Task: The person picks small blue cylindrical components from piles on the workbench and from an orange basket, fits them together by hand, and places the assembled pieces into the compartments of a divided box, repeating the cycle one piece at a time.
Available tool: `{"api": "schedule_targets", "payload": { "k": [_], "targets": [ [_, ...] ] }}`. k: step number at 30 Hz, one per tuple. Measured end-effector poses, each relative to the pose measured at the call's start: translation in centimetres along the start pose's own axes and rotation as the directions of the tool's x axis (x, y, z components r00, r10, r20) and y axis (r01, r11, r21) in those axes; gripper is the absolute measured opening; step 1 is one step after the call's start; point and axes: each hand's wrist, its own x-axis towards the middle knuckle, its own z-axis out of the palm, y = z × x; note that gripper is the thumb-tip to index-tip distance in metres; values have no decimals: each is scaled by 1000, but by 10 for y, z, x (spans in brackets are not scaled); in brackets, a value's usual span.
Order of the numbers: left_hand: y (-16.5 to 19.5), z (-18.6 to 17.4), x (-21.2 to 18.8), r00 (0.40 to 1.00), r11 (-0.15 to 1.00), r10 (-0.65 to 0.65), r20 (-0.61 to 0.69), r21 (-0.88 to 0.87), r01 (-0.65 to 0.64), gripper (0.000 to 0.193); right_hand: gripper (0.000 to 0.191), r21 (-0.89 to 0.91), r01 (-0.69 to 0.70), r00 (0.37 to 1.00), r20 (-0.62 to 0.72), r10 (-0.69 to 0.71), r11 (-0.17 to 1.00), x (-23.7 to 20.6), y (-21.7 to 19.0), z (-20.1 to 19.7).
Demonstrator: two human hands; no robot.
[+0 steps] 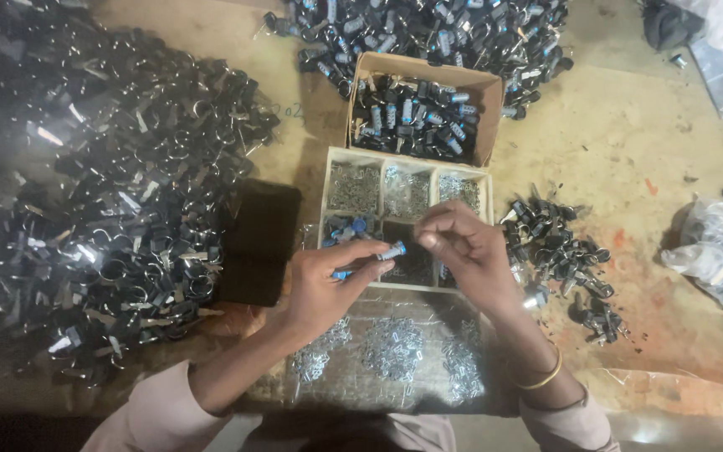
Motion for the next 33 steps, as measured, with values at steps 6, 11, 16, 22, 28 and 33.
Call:
{"api": "schedule_targets", "payload": {
  "k": [6,11,16,22,28,33],
  "targets": [
    [1,0,-3,998,998,67,-4,22,-67,25,12,198,-137,988,101,119,971,-7,8,12],
    [1,3,-5,999,996,-43,29,-72,45,27,10,74,14,998,68,-19,997,-10,7,18],
    [-1,3,-4,1000,999,3,-7,-53,-4,26,9,39,58,997,49,-59,998,-11,7,20],
    [-1,-1,-5,998,991,-59,-6,-121,58,23,12,-12,9,1000,27,-9,1000,-13,7,25],
    [-4,3,-6,996,988,-60,-63,-148,50,20,13,-43,101,995,-7,-101,994,-13,6,30],
    [-7,4,-8,995,989,-77,-68,-130,68,18,14,-103,122,992,11,-122,987,-15,6,29]
  ]
}}
